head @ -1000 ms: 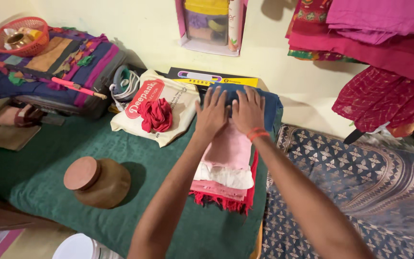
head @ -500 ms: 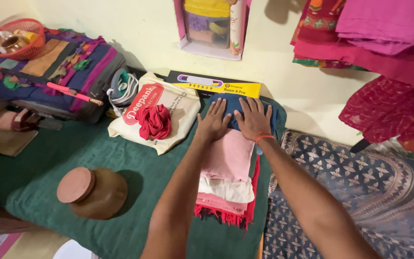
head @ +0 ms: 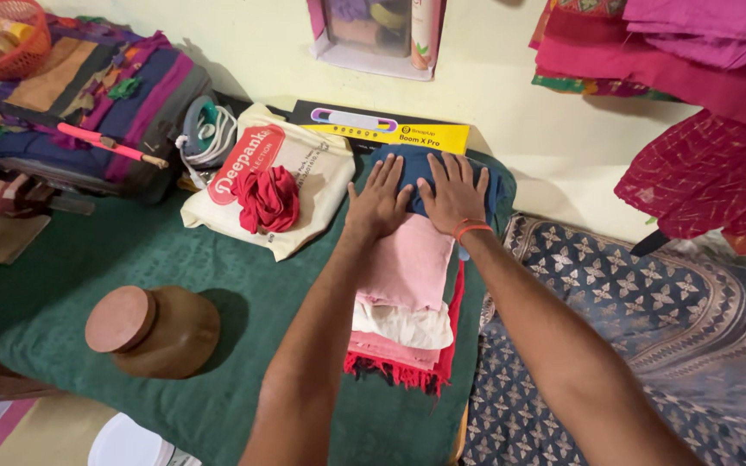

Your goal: The person folds clothes on a bed and stacks the folded pieces, then folds a belt and threads it through its buckle. They place a soap dish and a plastic bottle on a ledge and smooth a patterned bedsheet flat over the mattress.

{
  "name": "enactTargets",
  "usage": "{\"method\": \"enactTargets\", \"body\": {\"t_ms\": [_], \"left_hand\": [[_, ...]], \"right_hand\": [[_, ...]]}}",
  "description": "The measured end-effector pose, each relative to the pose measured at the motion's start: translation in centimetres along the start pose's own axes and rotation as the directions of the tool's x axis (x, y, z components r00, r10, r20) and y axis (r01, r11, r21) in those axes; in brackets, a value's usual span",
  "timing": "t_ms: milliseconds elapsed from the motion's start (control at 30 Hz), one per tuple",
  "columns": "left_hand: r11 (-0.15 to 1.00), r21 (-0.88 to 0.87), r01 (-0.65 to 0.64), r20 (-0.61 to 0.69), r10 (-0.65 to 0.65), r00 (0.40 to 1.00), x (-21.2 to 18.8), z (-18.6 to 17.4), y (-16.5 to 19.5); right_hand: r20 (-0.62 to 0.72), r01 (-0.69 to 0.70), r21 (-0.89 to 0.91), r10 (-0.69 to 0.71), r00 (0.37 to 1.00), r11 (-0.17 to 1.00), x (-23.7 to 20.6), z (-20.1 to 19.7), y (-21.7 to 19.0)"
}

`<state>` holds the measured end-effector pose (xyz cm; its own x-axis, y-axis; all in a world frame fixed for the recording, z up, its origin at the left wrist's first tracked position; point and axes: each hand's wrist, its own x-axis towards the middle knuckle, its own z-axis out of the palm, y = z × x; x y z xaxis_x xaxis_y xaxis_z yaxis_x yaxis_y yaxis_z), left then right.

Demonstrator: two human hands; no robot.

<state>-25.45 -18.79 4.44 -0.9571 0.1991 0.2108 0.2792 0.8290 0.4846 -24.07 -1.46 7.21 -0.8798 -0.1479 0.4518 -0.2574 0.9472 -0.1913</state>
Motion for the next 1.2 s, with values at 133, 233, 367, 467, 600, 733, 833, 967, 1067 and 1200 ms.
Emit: {"method": "enactTargets", "body": {"t_ms": [133,233,367,467,600,733,833,967,1067,1200], "left_hand": [[1.000,0.001,0.008,0.001,-0.008,1.000,0.0,0.0,0.0],[1.000,0.007,0.014,0.011,-0.014,1.000,0.0,0.0,0.0],[1.000,-0.012,0.024,0.019,-0.024,1.000,0.0,-0.1,0.0],[1.000,-0.004,0.023,0.014,-0.023,1.000,-0.1,-0.1,0.0],[1.000,0.005,0.016,0.004,-0.016,1.000,-0.1,0.1,-0.1],[1.000,0.009,0.019,0.008,-0.020,1.000,-0.1,0.2,-0.2],[1.000,0.008,0.017,0.007,-0.018,1.000,-0.2,0.2,-0.2],[1.000,0.014,0.016,0.014,-0.016,1.000,-0.2,0.1,-0.2],[0.999,0.037,0.036,0.029,-0.037,0.999,-0.2,0.1,-0.2],[0.998,0.047,0.040,0.042,-0.042,0.998,-0.1,0.1,-0.1]], "right_hand": [[0.016,-0.005,0.002,0.004,1.000,1.000,0.0,-0.2,-0.2],[0.026,-0.009,0.007,0.009,1.000,1.000,-0.1,-0.3,-0.3],[0.022,0.000,-0.008,0.000,1.000,1.000,-0.2,-0.2,-0.4],[0.029,0.001,-0.003,-0.001,1.000,1.000,-0.2,-0.2,-0.4],[0.037,0.000,0.007,0.000,0.999,1.000,-0.1,-0.2,-0.5],[0.055,-0.008,0.010,0.008,0.998,1.000,-0.2,-0.3,-0.5],[0.059,-0.007,0.010,0.007,0.998,1.000,-0.2,-0.4,-0.6],[0.062,-0.010,0.000,0.010,0.998,1.000,-0.2,-0.5,-0.8],[0.067,-0.012,-0.003,0.012,0.998,1.000,-0.2,-0.6,-0.9],[0.061,0.001,-0.011,-0.001,0.998,1.000,-0.3,-0.6,-1.0]]}}
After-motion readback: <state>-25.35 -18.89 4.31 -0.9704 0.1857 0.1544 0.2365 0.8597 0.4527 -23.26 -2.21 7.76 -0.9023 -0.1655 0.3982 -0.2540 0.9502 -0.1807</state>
